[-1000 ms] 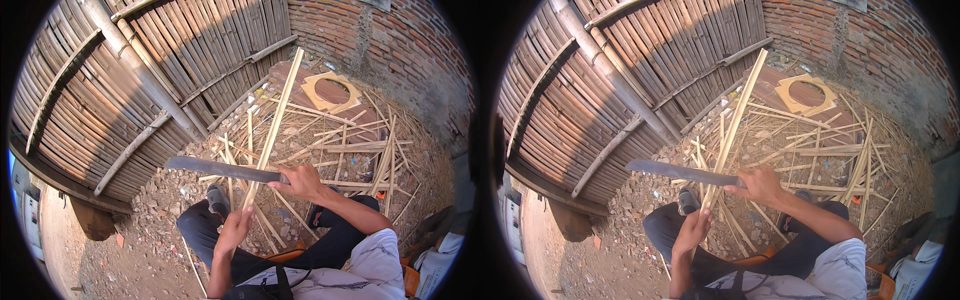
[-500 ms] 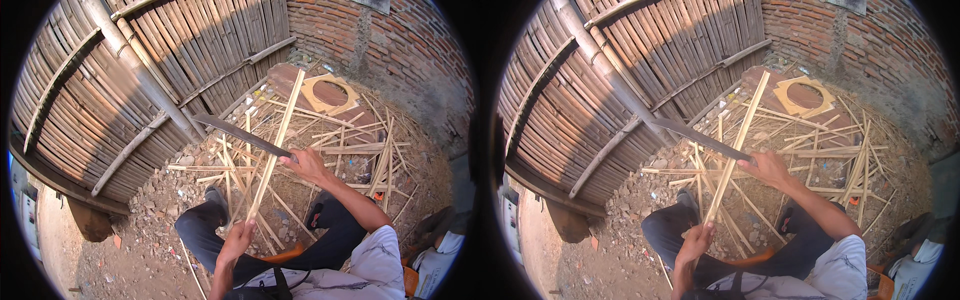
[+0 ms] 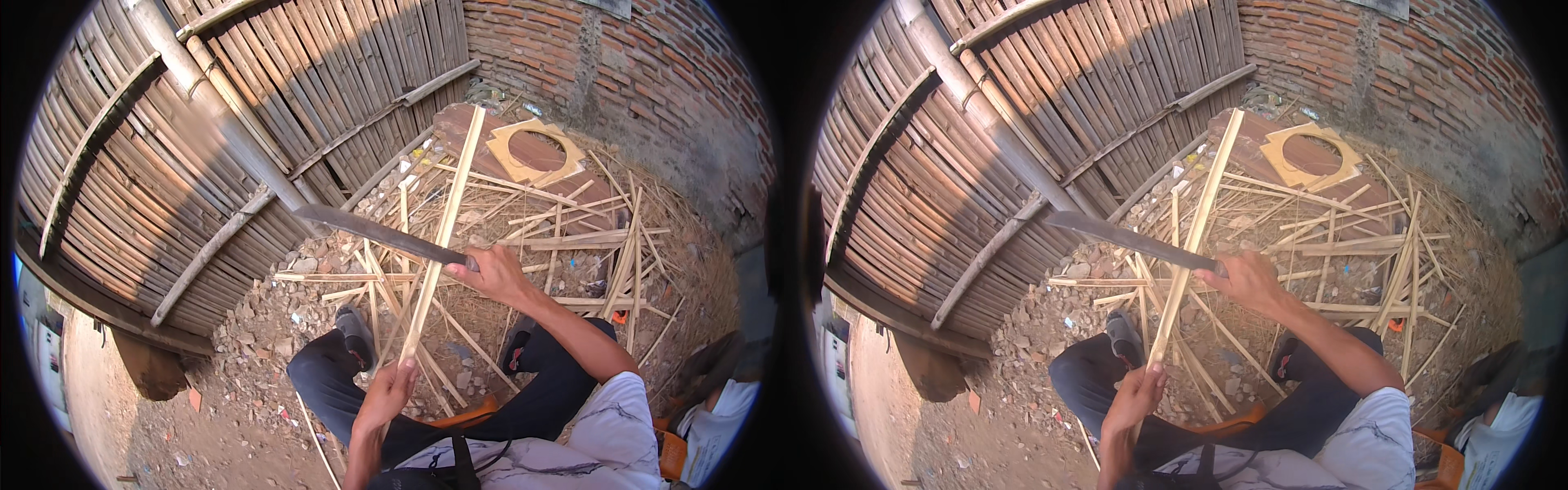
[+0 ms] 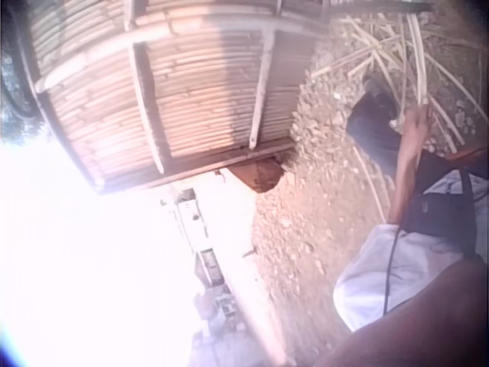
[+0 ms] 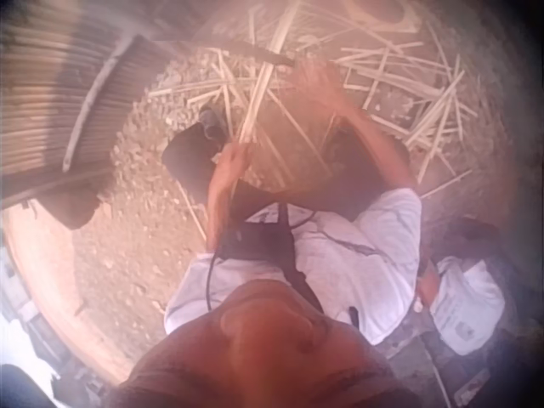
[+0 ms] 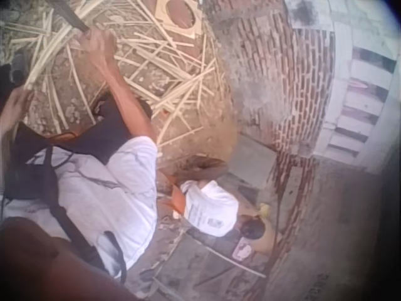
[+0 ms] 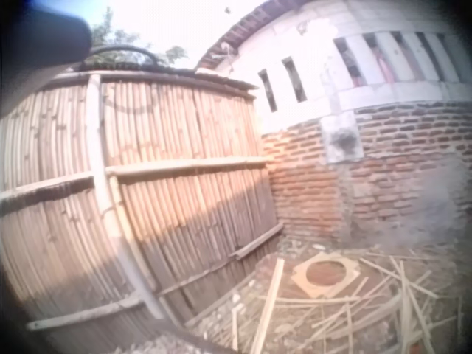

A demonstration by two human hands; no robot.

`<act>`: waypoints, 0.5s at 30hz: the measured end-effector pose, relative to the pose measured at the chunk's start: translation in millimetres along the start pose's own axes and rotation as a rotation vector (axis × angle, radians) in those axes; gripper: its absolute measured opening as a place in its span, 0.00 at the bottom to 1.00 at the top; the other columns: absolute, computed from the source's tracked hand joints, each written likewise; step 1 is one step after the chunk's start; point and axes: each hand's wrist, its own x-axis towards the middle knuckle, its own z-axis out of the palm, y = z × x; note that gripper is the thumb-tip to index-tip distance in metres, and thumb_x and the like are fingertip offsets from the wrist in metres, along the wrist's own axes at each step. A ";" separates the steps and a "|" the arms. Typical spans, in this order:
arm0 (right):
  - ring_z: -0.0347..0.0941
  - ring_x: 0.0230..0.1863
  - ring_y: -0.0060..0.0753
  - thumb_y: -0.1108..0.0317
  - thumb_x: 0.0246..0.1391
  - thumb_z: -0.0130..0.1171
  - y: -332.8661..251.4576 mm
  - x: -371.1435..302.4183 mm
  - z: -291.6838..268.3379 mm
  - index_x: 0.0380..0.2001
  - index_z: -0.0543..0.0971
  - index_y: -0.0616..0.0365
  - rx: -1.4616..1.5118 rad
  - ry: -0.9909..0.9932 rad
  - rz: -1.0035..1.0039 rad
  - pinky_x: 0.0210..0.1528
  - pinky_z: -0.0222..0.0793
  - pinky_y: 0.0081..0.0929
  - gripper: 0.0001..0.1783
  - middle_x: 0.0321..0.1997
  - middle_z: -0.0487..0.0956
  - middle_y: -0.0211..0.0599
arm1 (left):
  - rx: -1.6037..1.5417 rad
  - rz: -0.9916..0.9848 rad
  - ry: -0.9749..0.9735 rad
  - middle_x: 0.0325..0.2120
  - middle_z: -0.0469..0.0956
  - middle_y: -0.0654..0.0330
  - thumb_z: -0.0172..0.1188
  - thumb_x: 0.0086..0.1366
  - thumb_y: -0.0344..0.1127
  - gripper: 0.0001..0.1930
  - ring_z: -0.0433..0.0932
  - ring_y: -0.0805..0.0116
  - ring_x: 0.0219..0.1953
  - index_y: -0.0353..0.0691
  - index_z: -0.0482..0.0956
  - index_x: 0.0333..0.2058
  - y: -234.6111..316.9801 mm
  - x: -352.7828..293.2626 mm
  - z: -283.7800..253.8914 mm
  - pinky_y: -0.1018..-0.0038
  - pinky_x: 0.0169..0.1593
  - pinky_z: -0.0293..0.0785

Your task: The person sits on the ground and uses a large knife to shave thin strips from a wooden stick. They hold the stick with one hand and repeatedly scrape the blade along its length to remove wood shavings.

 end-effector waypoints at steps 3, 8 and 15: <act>0.74 0.14 0.50 0.30 0.65 0.50 38.7 21.9 -15.4 0.32 0.85 0.66 0.083 -0.046 0.280 0.22 0.69 0.47 0.42 0.10 0.71 0.45 | -0.041 -0.018 -0.029 0.18 0.62 0.72 0.44 0.82 0.52 0.25 0.58 0.81 0.21 0.42 0.70 0.28 -15.2 -12.4 0.6 0.78 0.26 0.56; 0.73 0.13 0.48 0.30 0.65 0.50 3.2 -2.2 -7.6 0.32 0.84 0.66 0.112 -0.052 0.062 0.19 0.69 0.45 0.42 0.08 0.70 0.43 | -0.229 -0.037 -0.126 0.16 0.60 0.71 0.42 0.82 0.52 0.25 0.57 0.80 0.15 0.43 0.67 0.27 -15.2 3.7 -4.2 0.78 0.20 0.54; 0.74 0.11 0.44 0.30 0.62 0.56 -55.7 -32.2 13.7 0.27 0.80 0.58 0.060 -0.199 -0.163 0.18 0.70 0.43 0.37 0.09 0.73 0.40 | -0.269 0.005 -0.147 0.15 0.59 0.71 0.42 0.82 0.51 0.24 0.57 0.79 0.14 0.43 0.66 0.27 5.2 21.8 -6.2 0.77 0.17 0.54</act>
